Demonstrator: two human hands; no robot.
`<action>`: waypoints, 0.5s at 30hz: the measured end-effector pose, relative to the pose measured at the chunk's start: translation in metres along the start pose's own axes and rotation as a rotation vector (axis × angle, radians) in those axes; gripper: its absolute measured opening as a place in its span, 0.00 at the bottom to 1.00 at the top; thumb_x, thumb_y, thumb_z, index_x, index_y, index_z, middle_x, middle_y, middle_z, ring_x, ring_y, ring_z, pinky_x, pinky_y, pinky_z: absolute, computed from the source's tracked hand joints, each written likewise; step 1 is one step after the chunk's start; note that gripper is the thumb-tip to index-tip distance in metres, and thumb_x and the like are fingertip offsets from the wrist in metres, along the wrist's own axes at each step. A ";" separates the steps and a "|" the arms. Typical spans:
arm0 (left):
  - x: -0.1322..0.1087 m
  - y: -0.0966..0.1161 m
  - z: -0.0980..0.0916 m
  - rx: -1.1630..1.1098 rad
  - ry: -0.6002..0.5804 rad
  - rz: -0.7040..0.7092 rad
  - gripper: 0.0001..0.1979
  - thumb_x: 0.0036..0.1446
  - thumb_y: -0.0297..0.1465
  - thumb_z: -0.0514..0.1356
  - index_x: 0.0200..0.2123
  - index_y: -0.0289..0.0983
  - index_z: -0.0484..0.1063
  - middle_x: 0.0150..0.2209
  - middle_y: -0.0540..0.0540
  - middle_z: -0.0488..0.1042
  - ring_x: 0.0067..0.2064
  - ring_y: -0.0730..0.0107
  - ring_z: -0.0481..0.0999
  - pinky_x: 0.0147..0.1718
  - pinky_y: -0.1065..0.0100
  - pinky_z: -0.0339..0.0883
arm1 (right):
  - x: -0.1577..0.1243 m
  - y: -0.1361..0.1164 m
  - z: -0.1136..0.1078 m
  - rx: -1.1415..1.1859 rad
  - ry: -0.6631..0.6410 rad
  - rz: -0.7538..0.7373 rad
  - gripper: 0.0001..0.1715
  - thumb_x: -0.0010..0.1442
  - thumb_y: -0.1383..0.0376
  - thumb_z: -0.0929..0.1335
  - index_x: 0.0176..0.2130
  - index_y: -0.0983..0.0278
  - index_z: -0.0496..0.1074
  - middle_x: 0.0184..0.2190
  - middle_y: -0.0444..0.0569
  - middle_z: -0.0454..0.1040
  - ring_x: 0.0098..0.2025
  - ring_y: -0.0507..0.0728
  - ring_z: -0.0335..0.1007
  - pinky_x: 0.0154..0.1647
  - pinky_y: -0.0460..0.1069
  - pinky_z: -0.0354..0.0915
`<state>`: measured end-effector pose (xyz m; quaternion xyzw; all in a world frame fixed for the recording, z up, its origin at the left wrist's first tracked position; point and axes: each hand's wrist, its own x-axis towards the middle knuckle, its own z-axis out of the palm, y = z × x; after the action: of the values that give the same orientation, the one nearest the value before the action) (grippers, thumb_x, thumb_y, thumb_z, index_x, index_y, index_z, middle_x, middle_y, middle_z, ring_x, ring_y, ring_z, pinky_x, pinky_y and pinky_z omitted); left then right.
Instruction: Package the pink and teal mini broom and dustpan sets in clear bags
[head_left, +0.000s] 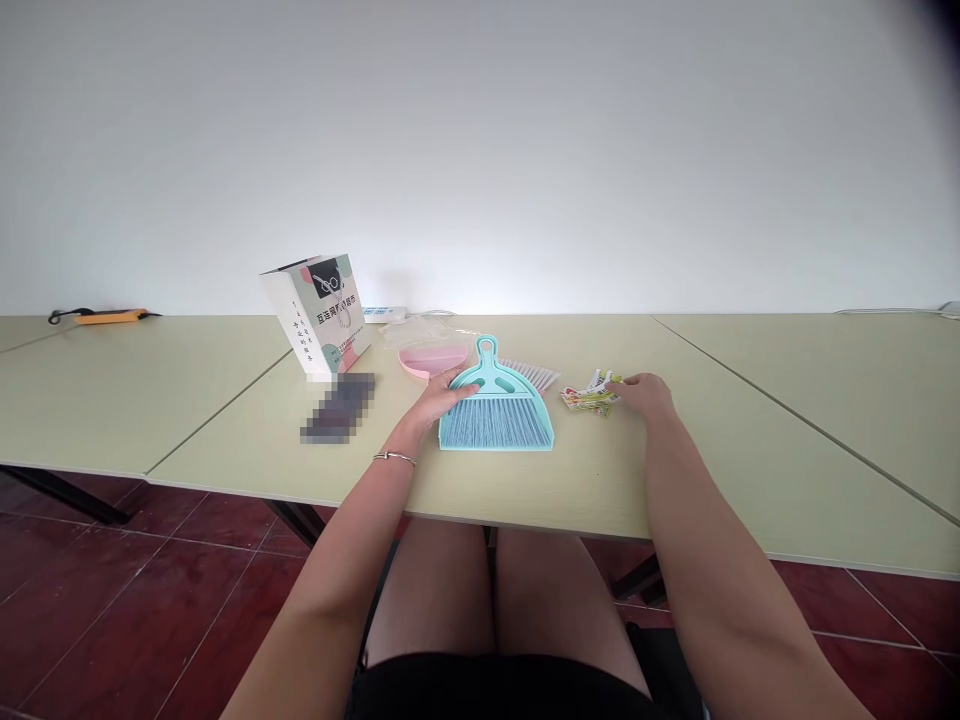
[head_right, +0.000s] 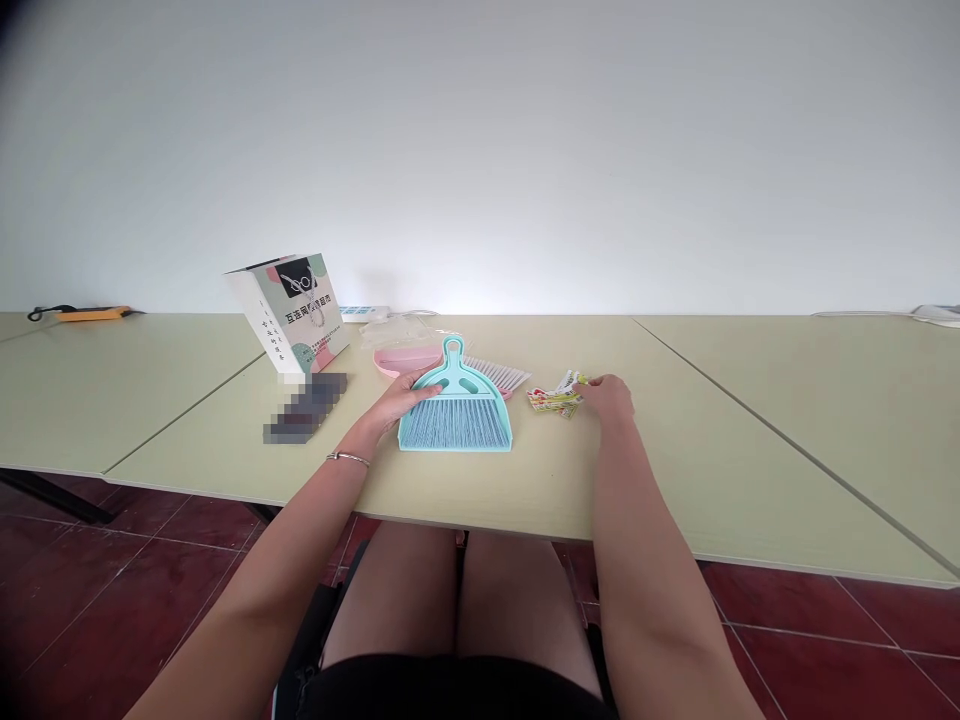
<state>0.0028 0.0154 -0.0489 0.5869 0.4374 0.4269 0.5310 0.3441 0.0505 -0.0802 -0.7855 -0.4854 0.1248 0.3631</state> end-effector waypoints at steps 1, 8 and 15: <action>0.000 -0.001 0.000 -0.013 0.007 -0.006 0.30 0.40 0.37 0.69 0.50 0.41 0.72 0.43 0.46 0.76 0.45 0.59 0.73 0.48 0.61 0.62 | -0.002 -0.006 -0.003 0.018 0.015 0.014 0.12 0.45 0.64 0.70 0.33 0.63 0.69 0.34 0.56 0.72 0.42 0.66 0.69 0.40 0.60 0.65; 0.003 -0.008 0.003 -0.060 0.040 -0.028 0.33 0.41 0.37 0.69 0.54 0.42 0.68 0.48 0.44 0.74 0.49 0.58 0.72 0.48 0.60 0.63 | -0.054 -0.072 -0.017 0.943 -0.423 -0.206 0.23 0.41 0.60 0.71 0.38 0.58 0.63 0.32 0.43 0.69 0.35 0.54 0.71 0.33 0.51 0.68; 0.002 -0.011 0.012 -0.149 0.127 0.003 0.31 0.37 0.35 0.71 0.48 0.39 0.71 0.45 0.43 0.75 0.44 0.60 0.74 0.46 0.61 0.65 | -0.111 -0.106 0.037 0.765 -0.771 -0.418 0.27 0.42 0.60 0.71 0.41 0.57 0.59 0.36 0.42 0.67 0.27 0.51 0.67 0.27 0.50 0.67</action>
<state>0.0146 0.0149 -0.0605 0.5181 0.4363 0.4955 0.5438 0.1976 0.0000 -0.0506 -0.3840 -0.6477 0.4939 0.4348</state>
